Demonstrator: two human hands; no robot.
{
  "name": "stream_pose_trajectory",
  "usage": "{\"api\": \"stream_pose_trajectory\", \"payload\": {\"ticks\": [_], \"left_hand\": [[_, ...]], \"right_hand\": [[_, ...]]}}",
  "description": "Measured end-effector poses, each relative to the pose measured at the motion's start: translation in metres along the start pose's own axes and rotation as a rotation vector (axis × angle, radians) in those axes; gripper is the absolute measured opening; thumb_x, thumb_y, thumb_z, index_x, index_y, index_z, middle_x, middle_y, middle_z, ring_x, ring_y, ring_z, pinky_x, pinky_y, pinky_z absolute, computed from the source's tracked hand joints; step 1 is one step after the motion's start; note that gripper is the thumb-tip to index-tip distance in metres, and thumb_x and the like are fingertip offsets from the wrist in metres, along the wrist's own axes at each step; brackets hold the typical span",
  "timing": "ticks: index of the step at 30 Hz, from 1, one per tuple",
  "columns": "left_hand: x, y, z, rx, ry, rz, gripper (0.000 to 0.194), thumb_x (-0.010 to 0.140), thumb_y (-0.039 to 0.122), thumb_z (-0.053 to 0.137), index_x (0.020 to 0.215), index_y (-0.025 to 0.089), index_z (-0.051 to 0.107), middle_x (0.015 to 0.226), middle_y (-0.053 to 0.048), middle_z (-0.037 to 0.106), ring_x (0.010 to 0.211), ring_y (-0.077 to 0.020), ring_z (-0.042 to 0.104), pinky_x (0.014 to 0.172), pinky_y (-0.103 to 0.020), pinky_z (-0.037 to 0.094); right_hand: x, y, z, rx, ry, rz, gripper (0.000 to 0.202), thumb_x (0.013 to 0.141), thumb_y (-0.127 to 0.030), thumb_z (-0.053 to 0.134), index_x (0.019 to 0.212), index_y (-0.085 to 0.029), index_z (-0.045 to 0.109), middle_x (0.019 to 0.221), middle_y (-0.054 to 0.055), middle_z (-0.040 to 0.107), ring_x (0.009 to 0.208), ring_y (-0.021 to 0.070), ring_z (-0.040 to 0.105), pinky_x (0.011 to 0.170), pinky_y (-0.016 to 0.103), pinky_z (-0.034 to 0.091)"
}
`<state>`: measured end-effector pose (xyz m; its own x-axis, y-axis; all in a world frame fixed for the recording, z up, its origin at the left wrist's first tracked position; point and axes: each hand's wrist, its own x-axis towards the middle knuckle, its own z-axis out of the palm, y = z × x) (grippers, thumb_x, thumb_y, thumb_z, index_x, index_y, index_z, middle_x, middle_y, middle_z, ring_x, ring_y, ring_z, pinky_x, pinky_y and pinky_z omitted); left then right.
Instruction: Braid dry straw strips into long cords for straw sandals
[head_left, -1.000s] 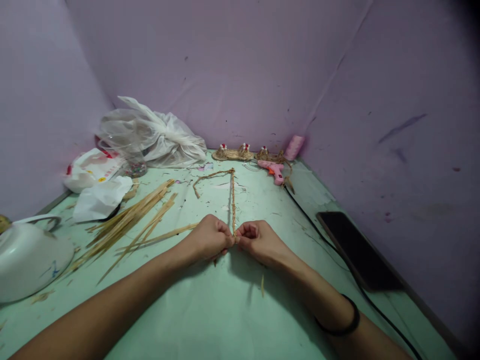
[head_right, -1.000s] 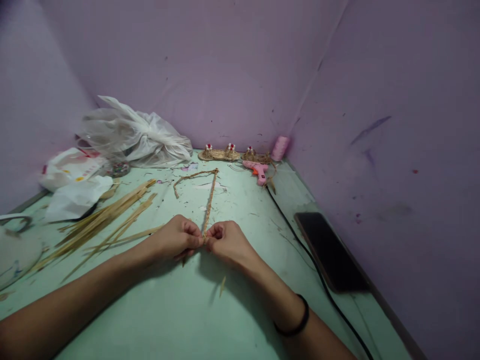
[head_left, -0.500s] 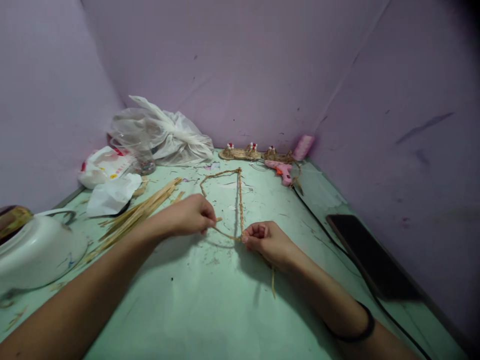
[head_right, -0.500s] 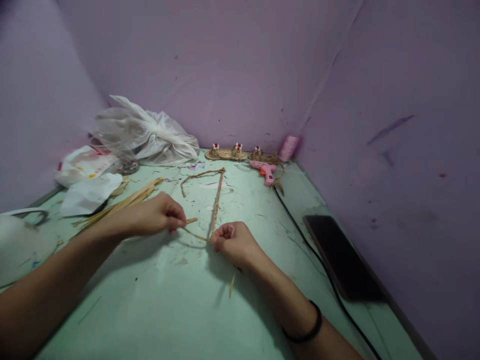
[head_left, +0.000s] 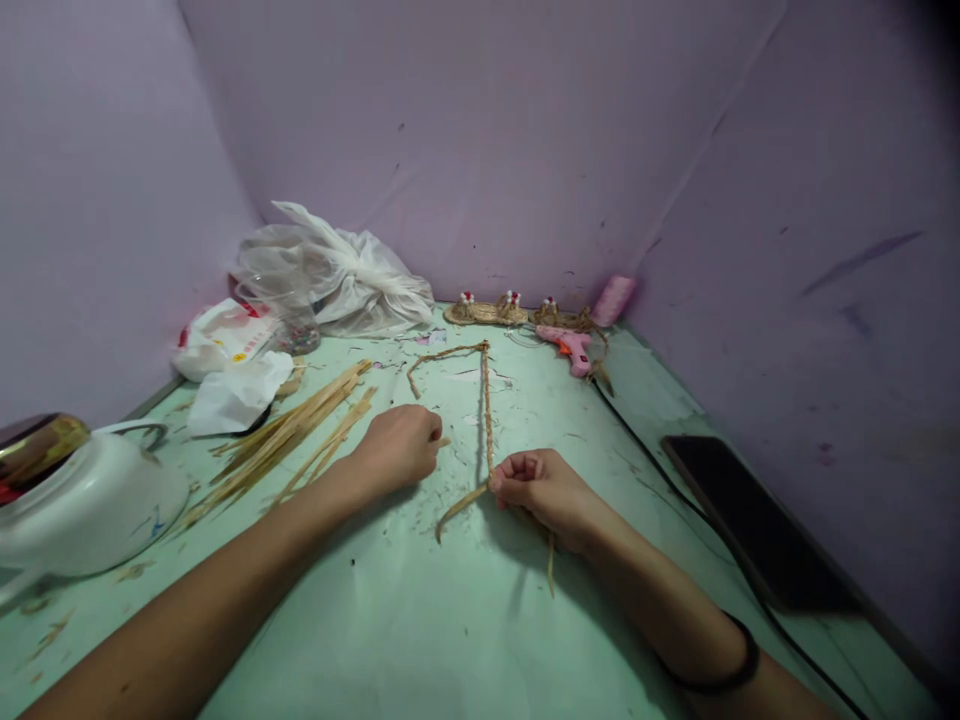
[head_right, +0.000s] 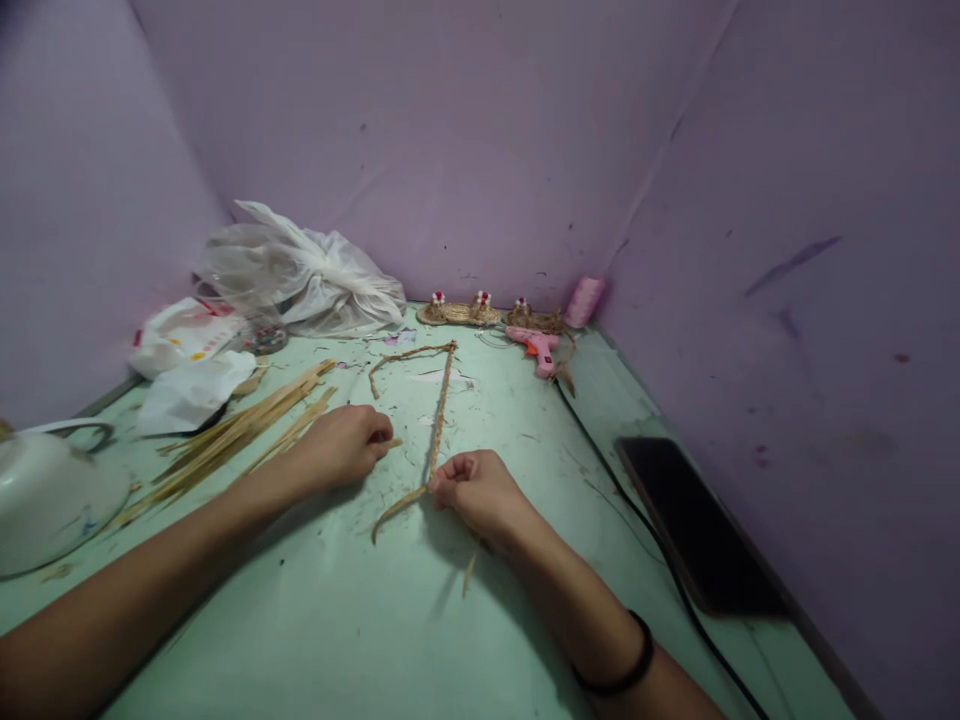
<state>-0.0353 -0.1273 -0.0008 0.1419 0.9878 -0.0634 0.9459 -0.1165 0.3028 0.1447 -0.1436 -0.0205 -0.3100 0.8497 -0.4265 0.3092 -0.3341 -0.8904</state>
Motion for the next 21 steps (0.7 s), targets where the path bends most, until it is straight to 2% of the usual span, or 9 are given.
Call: {"api": "stream_pose_trajectory", "payload": {"ticks": [7,13,18,21], "left_hand": [[-0.011,0.019,-0.009,-0.328,-0.223,0.038,0.016,0.060,0.020,0.050,0.062,0.014,0.065,0.058,-0.002,0.060,0.056,-0.0124,0.049,0.053,-0.021,0.032],[-0.016,0.030,0.008,-0.469,-0.306,0.006,0.020,0.060,0.026,0.049,0.060,0.012,0.063,0.051,0.000,0.051,0.050,-0.0099,0.042,0.047,-0.020,0.029],[-0.017,0.029,0.010,-0.441,-0.294,0.040,0.023,0.063,0.028,0.048,0.049,0.011,0.057,0.043,0.003,0.037,0.044,-0.0071,0.031,0.043,-0.020,0.024],[-0.017,0.029,0.010,-0.490,-0.324,-0.003,0.020,0.063,0.027,0.048,0.058,0.012,0.060,0.041,0.003,0.042,0.041,-0.0074,0.035,0.041,-0.020,0.025]], "right_hand": [[0.000,0.000,0.001,0.008,-0.012,0.021,0.009,0.060,-0.012,0.054,0.052,-0.013,0.051,0.034,-0.008,0.034,0.032,0.0027,0.022,0.035,0.020,0.012],[0.000,-0.001,0.000,0.021,-0.029,0.019,0.011,0.061,-0.011,0.054,0.051,-0.013,0.051,0.033,-0.008,0.033,0.030,0.0025,0.022,0.034,0.020,0.012],[0.000,-0.002,-0.001,0.023,-0.037,0.013,0.011,0.063,-0.011,0.052,0.052,-0.013,0.051,0.035,-0.007,0.036,0.030,0.0024,0.022,0.034,0.020,0.012],[0.000,0.000,-0.002,0.023,-0.034,0.005,0.011,0.063,-0.013,0.053,0.052,-0.014,0.051,0.034,-0.008,0.033,0.030,0.0026,0.021,0.033,0.020,0.012]]}}
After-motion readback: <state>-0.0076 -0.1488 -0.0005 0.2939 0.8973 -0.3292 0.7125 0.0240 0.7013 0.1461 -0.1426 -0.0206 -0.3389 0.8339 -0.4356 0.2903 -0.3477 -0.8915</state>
